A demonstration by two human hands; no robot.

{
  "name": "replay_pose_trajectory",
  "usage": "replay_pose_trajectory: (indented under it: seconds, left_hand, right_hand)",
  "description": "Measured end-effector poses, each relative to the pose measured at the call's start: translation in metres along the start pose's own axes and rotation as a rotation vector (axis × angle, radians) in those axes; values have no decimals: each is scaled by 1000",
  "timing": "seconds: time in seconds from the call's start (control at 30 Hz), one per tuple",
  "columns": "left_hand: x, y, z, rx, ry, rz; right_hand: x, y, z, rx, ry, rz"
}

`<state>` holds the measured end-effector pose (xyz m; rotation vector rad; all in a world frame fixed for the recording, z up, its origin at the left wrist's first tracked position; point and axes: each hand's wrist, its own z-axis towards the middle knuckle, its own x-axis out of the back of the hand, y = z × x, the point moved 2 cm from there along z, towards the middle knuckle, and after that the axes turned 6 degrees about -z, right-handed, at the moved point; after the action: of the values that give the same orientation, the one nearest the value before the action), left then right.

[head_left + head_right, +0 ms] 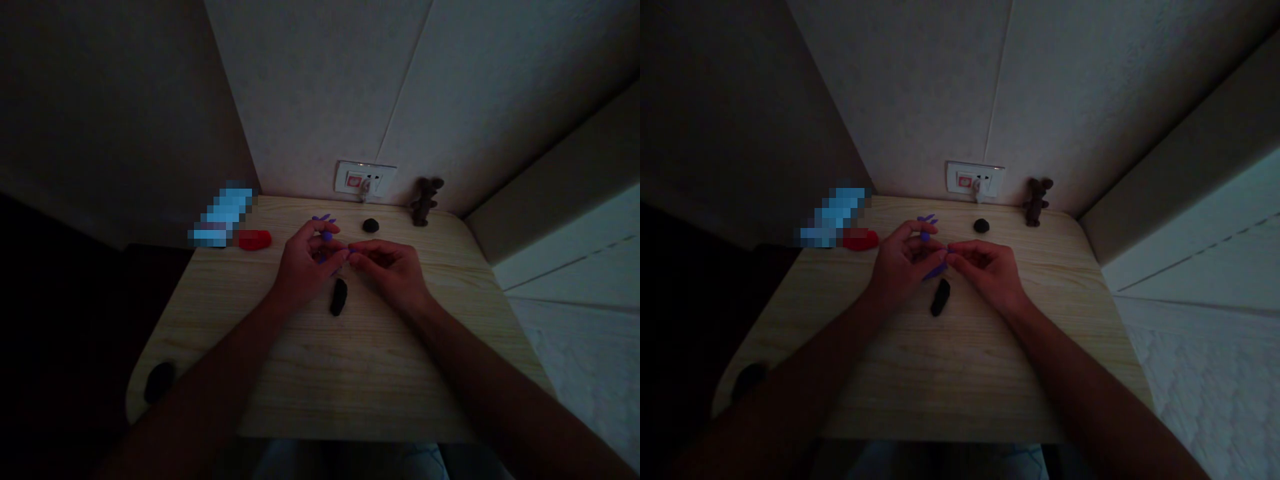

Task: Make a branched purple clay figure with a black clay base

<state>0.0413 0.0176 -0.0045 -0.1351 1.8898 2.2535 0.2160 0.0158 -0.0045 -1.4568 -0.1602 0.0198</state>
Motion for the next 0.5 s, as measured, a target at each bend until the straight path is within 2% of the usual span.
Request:
replay_pose_trajectory:
  seconds: [0.27,0.5]
  left_hand:
    - [1,2,0,17,-12,-19]
    - [0,4,0,10,21,24]
  right_hand:
    - [3,-3,1,26,25,-50]
    - [2,-5,3,10,-20,5]
